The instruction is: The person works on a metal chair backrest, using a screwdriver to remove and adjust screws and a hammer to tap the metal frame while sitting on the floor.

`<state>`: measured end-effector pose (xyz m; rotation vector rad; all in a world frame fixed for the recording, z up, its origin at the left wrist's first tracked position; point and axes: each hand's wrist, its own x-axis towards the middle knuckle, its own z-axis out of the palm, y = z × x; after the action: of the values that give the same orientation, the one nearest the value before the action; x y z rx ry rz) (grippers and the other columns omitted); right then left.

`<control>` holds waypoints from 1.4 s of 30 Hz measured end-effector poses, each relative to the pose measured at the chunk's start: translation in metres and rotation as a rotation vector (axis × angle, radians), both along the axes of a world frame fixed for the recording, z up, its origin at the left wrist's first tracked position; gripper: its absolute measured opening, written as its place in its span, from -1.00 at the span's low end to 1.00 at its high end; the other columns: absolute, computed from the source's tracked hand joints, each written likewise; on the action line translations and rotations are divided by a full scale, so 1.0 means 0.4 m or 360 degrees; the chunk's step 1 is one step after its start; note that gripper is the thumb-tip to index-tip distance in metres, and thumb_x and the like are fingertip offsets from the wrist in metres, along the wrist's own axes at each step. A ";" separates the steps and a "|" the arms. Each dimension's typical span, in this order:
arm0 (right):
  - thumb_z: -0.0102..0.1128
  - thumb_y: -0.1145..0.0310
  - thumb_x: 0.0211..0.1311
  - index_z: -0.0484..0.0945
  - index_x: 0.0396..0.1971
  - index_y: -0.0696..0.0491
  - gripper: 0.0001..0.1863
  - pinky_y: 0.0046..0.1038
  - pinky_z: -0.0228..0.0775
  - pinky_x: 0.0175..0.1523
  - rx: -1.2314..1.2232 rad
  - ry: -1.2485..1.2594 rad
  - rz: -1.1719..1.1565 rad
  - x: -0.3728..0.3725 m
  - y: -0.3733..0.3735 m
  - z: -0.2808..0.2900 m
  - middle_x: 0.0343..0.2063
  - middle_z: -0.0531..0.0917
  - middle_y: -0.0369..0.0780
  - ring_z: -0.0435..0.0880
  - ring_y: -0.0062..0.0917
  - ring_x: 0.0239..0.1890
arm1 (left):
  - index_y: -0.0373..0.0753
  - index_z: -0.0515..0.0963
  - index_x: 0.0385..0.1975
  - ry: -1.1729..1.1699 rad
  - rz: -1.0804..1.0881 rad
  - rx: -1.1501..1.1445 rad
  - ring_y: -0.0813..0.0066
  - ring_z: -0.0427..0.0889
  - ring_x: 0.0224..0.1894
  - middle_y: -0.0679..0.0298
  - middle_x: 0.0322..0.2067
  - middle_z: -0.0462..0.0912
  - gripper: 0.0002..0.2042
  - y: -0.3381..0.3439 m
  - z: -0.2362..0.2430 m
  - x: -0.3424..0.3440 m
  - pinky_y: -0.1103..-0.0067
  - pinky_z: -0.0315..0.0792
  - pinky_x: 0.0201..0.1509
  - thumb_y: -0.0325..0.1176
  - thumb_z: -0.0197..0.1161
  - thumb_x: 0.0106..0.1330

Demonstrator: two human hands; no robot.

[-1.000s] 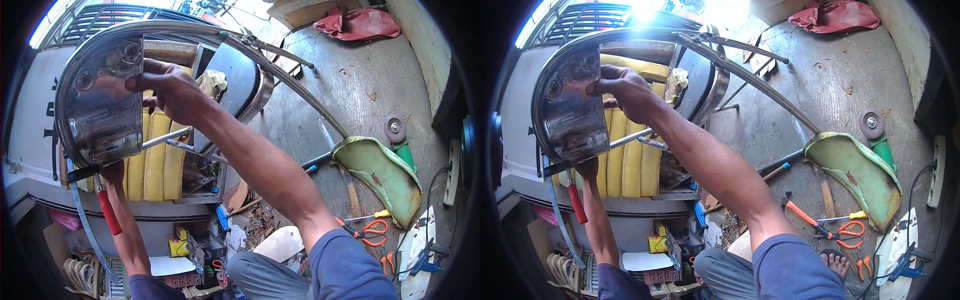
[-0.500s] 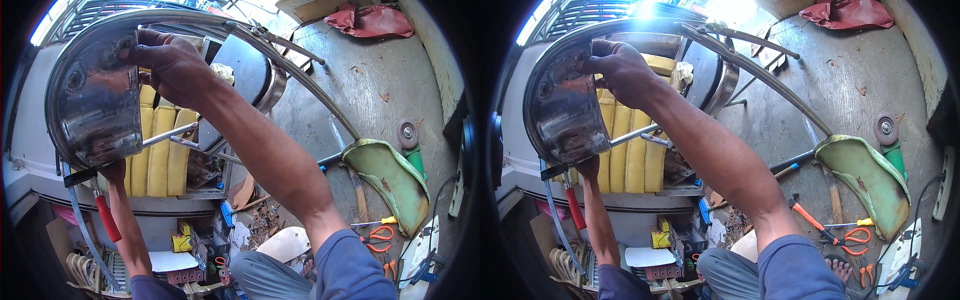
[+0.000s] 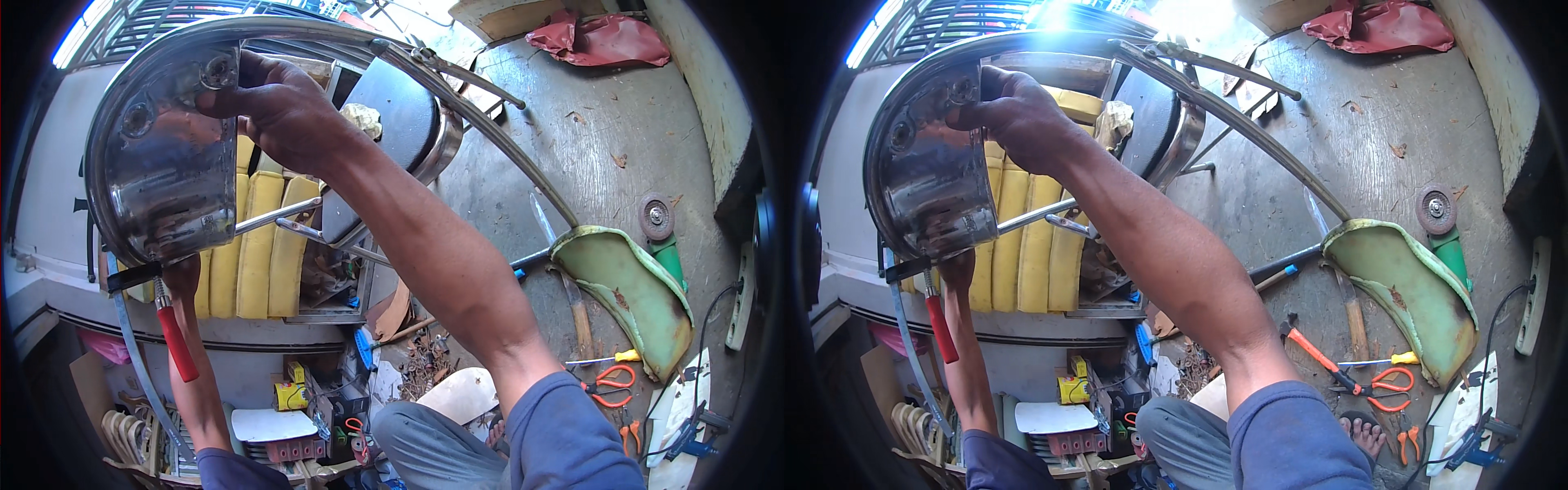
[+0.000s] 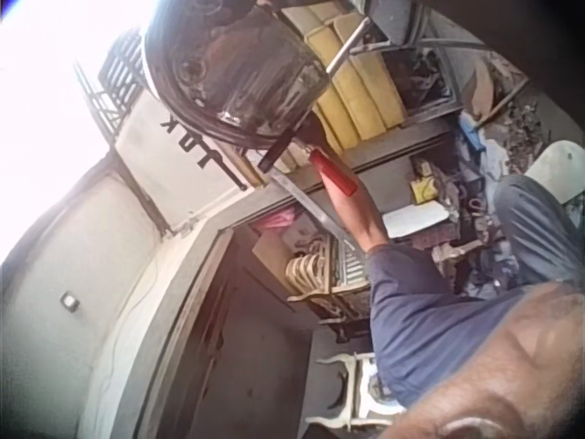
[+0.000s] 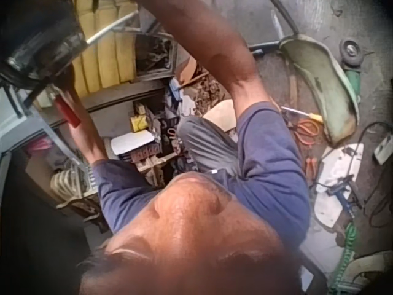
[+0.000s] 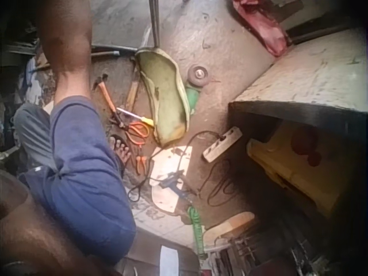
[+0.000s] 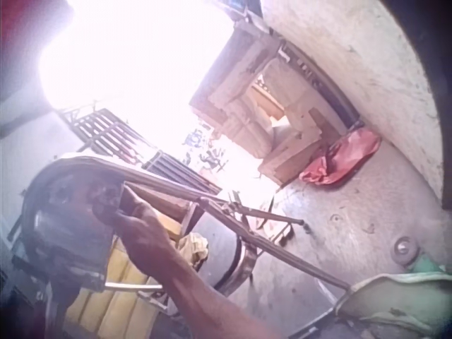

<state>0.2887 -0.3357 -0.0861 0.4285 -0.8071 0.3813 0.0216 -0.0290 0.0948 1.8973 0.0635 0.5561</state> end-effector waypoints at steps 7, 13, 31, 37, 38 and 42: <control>0.41 0.41 0.20 0.56 0.06 0.16 -0.57 -0.38 0.46 0.14 -0.0079 -0.0004 -0.0118 -0.001 0.010 -0.007 -0.10 0.69 -0.22 0.65 -0.52 -0.06 | -0.18 0.49 -0.01 -0.0062 0.0458 0.0356 0.50 0.54 -0.11 0.26 -0.12 0.59 -0.71 -0.034 0.179 -0.054 0.53 0.39 -0.01 -0.13 0.10 0.46; 0.39 0.41 0.23 0.61 0.02 0.10 -0.65 -0.38 0.43 0.17 -0.0189 -0.0019 -0.0137 0.002 -0.034 -0.020 -0.11 0.70 -0.26 0.63 -0.55 -0.03 | -0.15 0.47 -0.44 0.0000 0.0645 0.0574 0.70 0.23 -0.54 0.46 -0.58 0.29 -0.73 -0.318 0.382 0.021 0.65 0.19 -0.45 -0.20 0.08 0.52; 0.40 0.39 0.24 0.57 0.05 0.06 -0.62 -0.30 0.39 0.18 -0.0239 -0.0163 -0.0079 0.023 -0.003 -0.025 -0.05 0.68 -0.27 0.62 -0.55 0.01 | -0.35 0.57 0.05 0.0612 0.0343 0.2666 0.50 0.58 -0.16 0.21 -0.26 0.68 -0.52 -0.823 0.121 0.390 0.49 0.42 0.02 -0.01 0.25 0.40; 0.28 0.41 0.31 0.60 -0.03 0.10 -0.74 -0.37 0.47 0.02 -0.0156 0.0000 0.0045 -0.002 -0.002 -0.016 -0.10 0.66 -0.27 0.61 -0.57 -0.15 | -0.32 0.51 0.18 0.0992 0.0351 0.2579 0.45 0.61 -0.03 0.16 -0.11 0.68 -0.53 -0.810 0.168 0.402 0.49 0.46 0.07 -0.08 0.19 0.45; 0.29 0.40 0.31 0.57 0.01 0.09 -0.70 -0.37 0.48 0.03 -0.0106 0.0010 0.0096 -0.003 -0.002 -0.014 -0.07 0.65 -0.28 0.61 -0.57 -0.12 | -0.31 0.49 0.20 0.0835 0.0364 0.2602 0.46 0.61 -0.01 0.16 -0.09 0.68 -0.52 -0.803 0.155 0.401 0.50 0.46 0.09 -0.09 0.20 0.45; 0.28 0.29 0.35 0.54 0.05 0.04 -0.67 -0.36 0.48 0.08 0.0028 0.0030 0.0164 -0.001 0.007 -0.016 -0.09 0.63 -0.31 0.60 -0.56 -0.08 | -0.27 0.41 0.29 0.0510 0.0320 0.2634 0.46 0.61 0.03 0.15 -0.02 0.65 -0.50 -0.804 0.107 0.412 0.50 0.48 0.14 -0.14 0.21 0.44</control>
<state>0.2885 -0.3327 -0.0924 0.4907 -0.7724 0.4658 0.1863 -0.3508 0.1378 3.6188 -0.0191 0.4147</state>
